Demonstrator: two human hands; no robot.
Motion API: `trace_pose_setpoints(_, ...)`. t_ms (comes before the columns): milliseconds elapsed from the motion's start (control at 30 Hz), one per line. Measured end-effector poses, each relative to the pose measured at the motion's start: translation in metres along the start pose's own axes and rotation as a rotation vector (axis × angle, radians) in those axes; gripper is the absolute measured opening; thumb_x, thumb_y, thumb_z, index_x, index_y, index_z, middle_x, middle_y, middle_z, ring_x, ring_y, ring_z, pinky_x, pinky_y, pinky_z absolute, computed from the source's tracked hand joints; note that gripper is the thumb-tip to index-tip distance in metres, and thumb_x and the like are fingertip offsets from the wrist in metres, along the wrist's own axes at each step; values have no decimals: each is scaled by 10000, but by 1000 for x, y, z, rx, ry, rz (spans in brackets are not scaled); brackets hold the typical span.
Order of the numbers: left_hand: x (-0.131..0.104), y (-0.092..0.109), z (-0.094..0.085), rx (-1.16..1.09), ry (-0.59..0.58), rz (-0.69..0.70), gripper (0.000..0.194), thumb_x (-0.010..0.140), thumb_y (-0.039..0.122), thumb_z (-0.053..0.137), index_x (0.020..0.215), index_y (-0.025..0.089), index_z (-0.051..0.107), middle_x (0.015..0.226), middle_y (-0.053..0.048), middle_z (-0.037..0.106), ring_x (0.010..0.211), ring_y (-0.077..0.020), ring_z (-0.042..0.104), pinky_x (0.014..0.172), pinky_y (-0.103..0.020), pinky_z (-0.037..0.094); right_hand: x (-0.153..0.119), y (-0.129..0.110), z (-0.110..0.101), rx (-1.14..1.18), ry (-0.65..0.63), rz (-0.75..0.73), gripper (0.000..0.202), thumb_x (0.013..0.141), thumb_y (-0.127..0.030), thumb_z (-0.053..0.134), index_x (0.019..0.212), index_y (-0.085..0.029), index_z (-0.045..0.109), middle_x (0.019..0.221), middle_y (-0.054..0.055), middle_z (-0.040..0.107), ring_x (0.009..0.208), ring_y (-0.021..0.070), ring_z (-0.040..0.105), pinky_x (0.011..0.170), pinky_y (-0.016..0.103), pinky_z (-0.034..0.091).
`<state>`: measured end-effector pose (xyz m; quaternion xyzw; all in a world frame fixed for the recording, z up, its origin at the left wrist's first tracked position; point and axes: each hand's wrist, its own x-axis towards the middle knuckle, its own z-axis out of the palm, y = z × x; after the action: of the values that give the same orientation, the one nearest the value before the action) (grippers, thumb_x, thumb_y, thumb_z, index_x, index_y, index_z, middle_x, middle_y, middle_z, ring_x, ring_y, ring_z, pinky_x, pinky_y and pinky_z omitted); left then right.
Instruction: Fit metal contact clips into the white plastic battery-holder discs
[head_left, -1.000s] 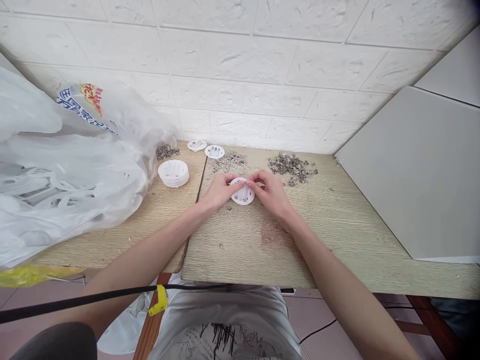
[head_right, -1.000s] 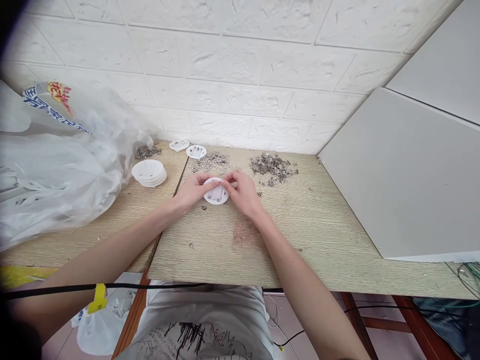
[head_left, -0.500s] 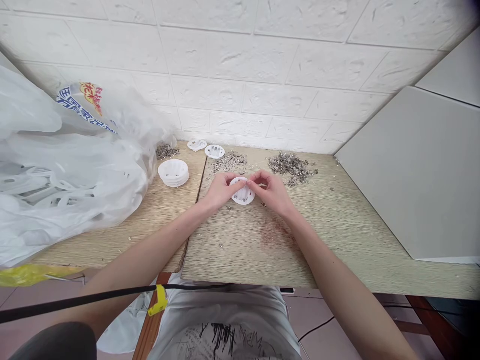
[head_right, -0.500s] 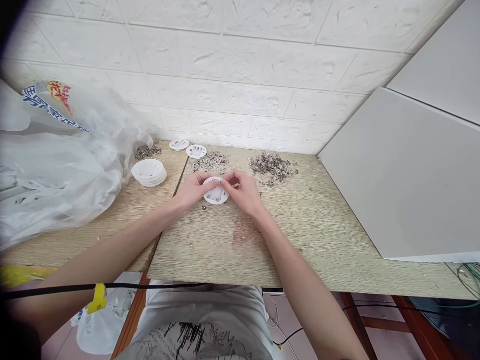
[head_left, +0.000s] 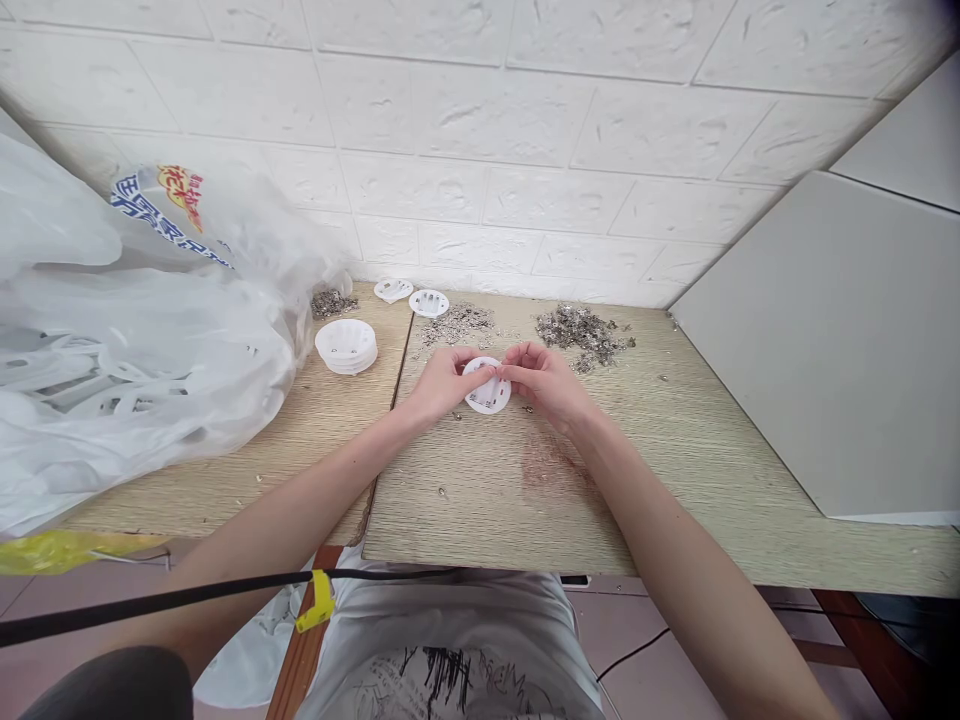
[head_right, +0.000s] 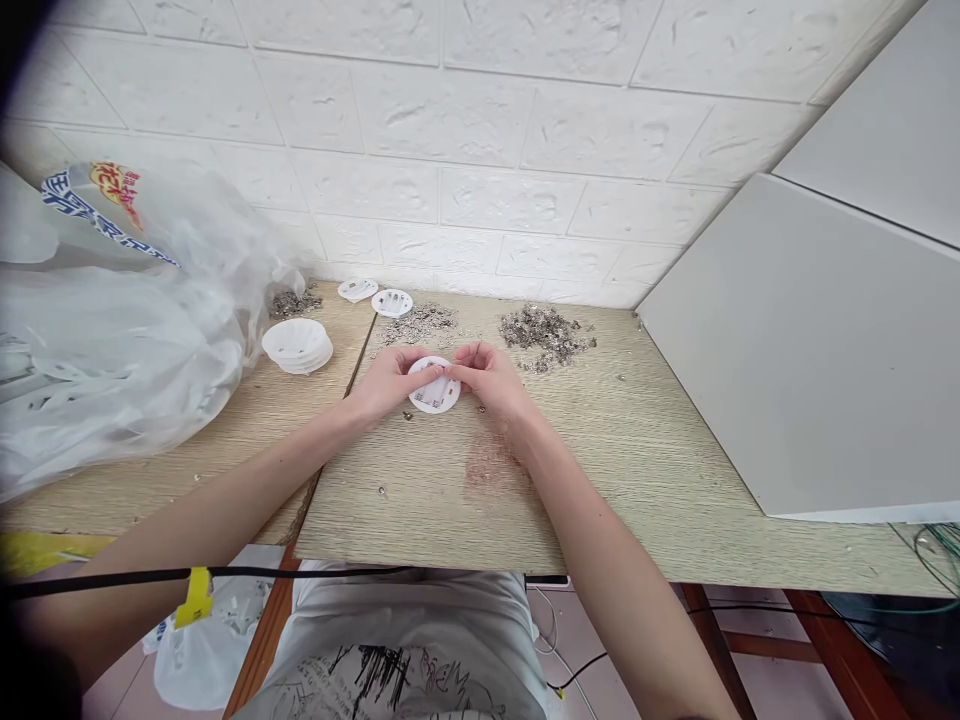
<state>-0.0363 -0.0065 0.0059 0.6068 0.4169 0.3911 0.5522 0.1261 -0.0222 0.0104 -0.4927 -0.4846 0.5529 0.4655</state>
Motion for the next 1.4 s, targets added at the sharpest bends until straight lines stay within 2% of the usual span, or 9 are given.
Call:
trace_pose_setpoints(133,0,-1,0,-15,-4,6,308,695,402,726,847,135,709,770,-42,680,694,-145,584,626,-262,446,0,-1,0,-99,13,-71,244,651,-316,766,749,-199,576,725,-4,618,651,129,578,604,280,487)
trace_pose_setpoints(300,3,-5,-1,-39,43,5,290,687,415,711,797,148,693,762,-36,671,708,-151,583,634,-262,449,0,0,1,-520,93,-380,113,767,-312,669,735,-205,651,795,51,683,732,182,618,703,359,522)
trace_pose_setpoints(400,5,-9,-1,-22,65,9,264,720,415,672,745,153,681,727,-27,651,669,-137,557,609,-256,412,1,2,0,-596,103,-444,118,786,-320,655,723,-221,658,807,53,684,749,196,617,692,367,520)
trace_pose_setpoints(500,6,-10,-1,-26,75,0,257,741,410,644,710,156,667,697,-19,635,642,-129,537,600,-256,391,4,3,-1,-580,84,-407,125,789,-328,652,722,-222,642,814,54,674,768,199,611,687,358,510)
trace_pose_setpoints(733,5,-5,-1,-34,92,-9,268,747,416,616,689,155,643,684,-17,620,632,-122,519,595,-253,380,3,3,-1,-373,26,-285,196,803,-395,622,792,-200,626,805,38,658,782,179,595,693,320,482)
trace_pose_setpoints(967,5,-6,0,-23,88,-5,255,730,408,633,703,155,649,659,-11,592,604,-118,496,575,-256,357,5,7,0,-318,53,-255,197,741,-376,696,756,-190,633,825,49,677,771,181,616,718,343,501)
trace_pose_setpoints(1267,6,-9,-1,-26,78,15,289,747,430,633,708,143,647,663,-6,593,615,-111,502,575,-245,360,3,4,2,-310,23,-244,236,746,-406,701,762,-182,632,808,49,666,748,167,598,695,321,481)
trace_pose_setpoints(1400,5,-8,-1,-20,69,13,296,723,434,674,765,141,680,690,-15,621,634,-124,529,578,-251,385,2,4,2,-201,21,-166,266,702,-409,748,761,-190,610,773,25,645,706,150,586,665,307,470)
